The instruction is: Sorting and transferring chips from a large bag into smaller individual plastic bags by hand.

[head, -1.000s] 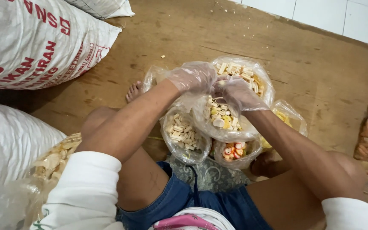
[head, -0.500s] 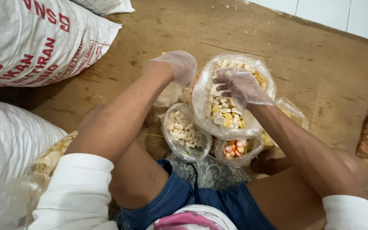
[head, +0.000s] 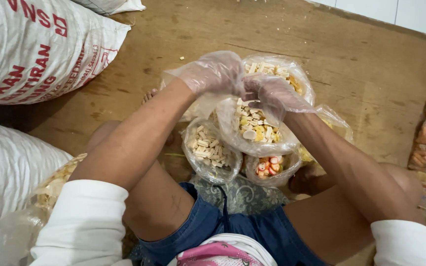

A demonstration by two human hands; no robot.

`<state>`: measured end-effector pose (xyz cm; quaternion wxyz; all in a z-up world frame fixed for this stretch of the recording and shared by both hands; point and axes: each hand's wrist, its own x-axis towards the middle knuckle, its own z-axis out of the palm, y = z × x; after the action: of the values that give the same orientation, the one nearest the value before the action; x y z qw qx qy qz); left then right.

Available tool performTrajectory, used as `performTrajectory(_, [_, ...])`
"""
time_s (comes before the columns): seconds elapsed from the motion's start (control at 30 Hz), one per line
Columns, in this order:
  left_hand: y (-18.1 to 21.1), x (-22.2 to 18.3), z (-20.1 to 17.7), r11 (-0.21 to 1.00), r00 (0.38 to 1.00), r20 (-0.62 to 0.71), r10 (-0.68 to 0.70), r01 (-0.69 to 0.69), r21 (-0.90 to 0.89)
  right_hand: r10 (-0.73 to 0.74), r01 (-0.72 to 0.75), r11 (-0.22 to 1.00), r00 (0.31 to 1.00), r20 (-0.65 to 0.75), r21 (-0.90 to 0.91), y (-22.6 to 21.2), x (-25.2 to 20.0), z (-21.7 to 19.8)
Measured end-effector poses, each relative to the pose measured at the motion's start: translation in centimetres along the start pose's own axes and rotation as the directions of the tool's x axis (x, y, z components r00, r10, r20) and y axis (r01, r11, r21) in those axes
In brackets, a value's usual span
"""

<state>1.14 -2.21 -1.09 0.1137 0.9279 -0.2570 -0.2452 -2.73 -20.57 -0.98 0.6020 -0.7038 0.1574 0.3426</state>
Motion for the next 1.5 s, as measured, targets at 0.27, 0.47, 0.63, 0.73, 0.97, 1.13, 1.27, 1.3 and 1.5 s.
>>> performTrajectory(0.27, [1.6, 5.0, 1.7, 0.994, 0.996, -0.076, -0.05, 0.058, 0.095, 0.14, -0.118, 0.98, 0.981, -0.137, 0.162, 0.2, -0.1, -0.4])
performTrajectory(0.47, [4.7, -0.6, -2.3, 0.99, 0.988, -0.104, 0.114, -0.105, 0.092, 0.067, -0.078, 0.956, 0.997, 0.05, 0.282, 0.1, -1.3, -1.6])
performTrajectory(0.63, [2.9, 0.8, -0.6, 0.996, 0.999, 0.037, -0.035, 0.038, -0.084, 0.072, -0.087, 0.988, 0.991, 0.111, 0.132, 1.1, 0.8, -1.9])
performTrajectory(0.73, [3.4, -0.8, -2.2, 0.998, 0.999, 0.02, 0.038, -0.037, -0.056, 0.092, -0.111, 0.986, 0.986, 0.142, 0.127, -0.1, -0.2, -1.2])
performTrajectory(0.97, [3.0, -3.7, -3.9, 0.999, 0.998, 0.062, 0.001, 0.002, -0.046, 0.043, -0.068, 0.991, 0.977, 0.208, 0.117, -0.4, -0.1, -0.6])
performTrajectory(1.13, [-0.5, -2.2, -1.4, 1.0, 0.997, 0.072, -0.002, 0.003, -0.008, 0.016, -0.033, 0.996, 0.982, 0.189, 0.087, 0.3, 1.1, -0.4])
performTrajectory(1.27, [-2.9, -1.5, 0.6, 0.997, 0.993, 0.094, -0.071, 0.067, 0.045, 0.059, -0.062, 0.998, 0.987, 0.15, 0.017, -1.7, -0.7, 0.4])
performTrajectory(1.3, [-4.4, -0.8, 1.8, 0.992, 0.988, 0.109, -0.113, 0.105, 0.077, 0.085, -0.081, 0.996, 0.989, 0.12, -0.033, -2.7, -1.7, 0.8])
performTrajectory(1.5, [-1.6, -7.7, -3.6, 0.947, 0.966, 0.124, -0.228, 0.19, 0.259, 0.099, -0.096, 0.994, 0.992, 0.08, -0.048, -3.1, -1.8, 0.4])
